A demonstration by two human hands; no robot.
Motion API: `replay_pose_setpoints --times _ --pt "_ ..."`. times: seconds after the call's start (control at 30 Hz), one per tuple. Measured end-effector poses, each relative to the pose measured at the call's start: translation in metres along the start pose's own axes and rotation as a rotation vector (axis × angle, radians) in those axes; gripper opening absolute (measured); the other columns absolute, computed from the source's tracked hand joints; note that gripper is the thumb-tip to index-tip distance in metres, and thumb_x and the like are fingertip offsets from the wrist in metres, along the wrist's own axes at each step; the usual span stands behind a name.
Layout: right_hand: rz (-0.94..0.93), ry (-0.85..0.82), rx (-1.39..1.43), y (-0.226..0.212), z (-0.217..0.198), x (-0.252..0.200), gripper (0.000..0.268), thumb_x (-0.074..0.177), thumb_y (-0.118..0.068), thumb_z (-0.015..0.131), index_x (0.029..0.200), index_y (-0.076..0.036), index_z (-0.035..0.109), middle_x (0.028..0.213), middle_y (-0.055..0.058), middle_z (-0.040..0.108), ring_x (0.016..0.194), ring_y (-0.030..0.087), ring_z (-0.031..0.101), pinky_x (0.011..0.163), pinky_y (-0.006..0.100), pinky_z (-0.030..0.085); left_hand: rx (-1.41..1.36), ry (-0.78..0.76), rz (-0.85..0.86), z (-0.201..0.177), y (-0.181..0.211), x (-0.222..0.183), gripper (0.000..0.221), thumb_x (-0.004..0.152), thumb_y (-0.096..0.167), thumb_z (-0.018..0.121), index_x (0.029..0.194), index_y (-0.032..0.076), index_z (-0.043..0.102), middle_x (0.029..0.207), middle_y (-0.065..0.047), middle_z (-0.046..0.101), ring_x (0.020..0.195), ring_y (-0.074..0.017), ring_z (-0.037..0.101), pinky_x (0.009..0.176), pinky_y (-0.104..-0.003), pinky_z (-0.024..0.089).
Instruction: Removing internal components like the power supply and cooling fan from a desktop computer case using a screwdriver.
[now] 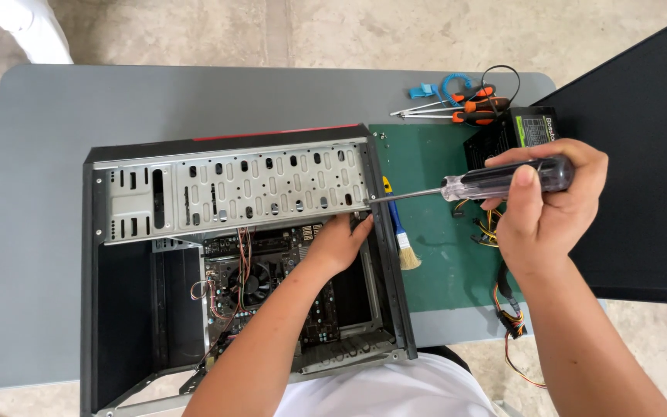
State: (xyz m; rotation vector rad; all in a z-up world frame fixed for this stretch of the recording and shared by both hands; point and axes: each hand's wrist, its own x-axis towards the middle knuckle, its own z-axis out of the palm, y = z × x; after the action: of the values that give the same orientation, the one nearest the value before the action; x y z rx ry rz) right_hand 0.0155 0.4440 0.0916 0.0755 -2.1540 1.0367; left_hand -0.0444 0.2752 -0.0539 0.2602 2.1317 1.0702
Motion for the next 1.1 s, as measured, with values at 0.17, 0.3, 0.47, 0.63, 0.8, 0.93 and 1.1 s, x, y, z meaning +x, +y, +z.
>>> replay_pose_setpoints --times 0.17,0.3,0.47,0.63,0.8,0.93,1.1 --pt "-0.014 0.004 0.011 -0.0027 -0.0006 -0.0008 0.033 0.101 -0.027 0.041 0.102 0.004 0.031 0.084 0.023 0.056 0.045 0.022 0.053 0.042 0.023 0.037 0.014 0.001 0.009 -0.0016 0.0011 -0.0024 0.068 0.088 0.051 0.031 0.142 0.011 0.021 0.141 -0.015 0.037 0.119 -0.0363 0.046 0.087 -0.046 0.045" --pt "0.004 0.016 -0.002 -0.0028 -0.0002 -0.0031 0.033 0.1 -0.028 0.041 0.102 0.004 0.032 0.082 0.022 0.056 0.044 0.021 0.051 0.043 0.023 0.037 0.05 -0.022 -0.008 -0.0026 0.0011 -0.0026 0.073 0.087 0.055 0.027 0.142 0.007 0.02 0.138 -0.018 0.039 0.114 -0.0368 0.049 0.081 -0.045 0.047" --pt "-0.028 0.011 0.008 0.0012 0.0009 -0.003 0.029 0.1 -0.024 0.041 0.101 0.004 0.031 0.082 0.023 0.057 0.044 0.021 0.051 0.042 0.022 0.036 0.065 0.008 -0.009 0.0014 -0.0048 0.0031 0.073 0.086 0.057 0.029 0.14 0.008 0.023 0.138 -0.018 0.038 0.115 -0.0385 0.047 0.083 -0.047 0.046" --pt "-0.043 0.015 -0.01 0.0006 0.002 -0.002 0.032 0.1 -0.027 0.041 0.101 0.004 0.031 0.083 0.022 0.057 0.046 0.023 0.054 0.042 0.022 0.036 0.076 -0.01 -0.021 -0.0014 -0.0025 0.0003 0.071 0.087 0.056 0.029 0.137 0.006 0.028 0.134 -0.018 0.043 0.113 -0.0373 0.049 0.082 -0.046 0.046" --pt "-0.028 0.004 0.02 0.0013 0.0011 -0.0013 0.032 0.101 -0.027 0.041 0.101 0.003 0.031 0.082 0.024 0.057 0.044 0.021 0.051 0.042 0.023 0.036 0.105 -0.042 -0.045 -0.0049 0.0012 -0.0037 0.068 0.088 0.057 0.027 0.129 0.003 0.037 0.114 -0.019 0.055 0.096 -0.0356 0.057 0.073 -0.044 0.047" --pt "-0.024 0.01 -0.009 -0.0017 0.0019 -0.0013 0.032 0.1 -0.025 0.042 0.1 0.005 0.032 0.084 0.022 0.056 0.046 0.022 0.054 0.042 0.022 0.035 0.083 -0.032 -0.029 -0.0053 0.0018 -0.0048 0.069 0.088 0.055 0.028 0.136 0.005 0.029 0.126 -0.02 0.049 0.105 -0.0377 0.054 0.08 -0.045 0.047" --pt "-0.062 0.012 -0.002 -0.0023 0.0031 -0.0005 0.032 0.101 -0.025 0.041 0.099 0.005 0.031 0.082 0.022 0.056 0.045 0.02 0.052 0.043 0.023 0.035 0.092 -0.036 -0.041 -0.005 0.0011 -0.0037 0.068 0.089 0.055 0.028 0.133 0.003 0.033 0.118 -0.02 0.053 0.099 -0.0361 0.056 0.075 -0.043 0.047"
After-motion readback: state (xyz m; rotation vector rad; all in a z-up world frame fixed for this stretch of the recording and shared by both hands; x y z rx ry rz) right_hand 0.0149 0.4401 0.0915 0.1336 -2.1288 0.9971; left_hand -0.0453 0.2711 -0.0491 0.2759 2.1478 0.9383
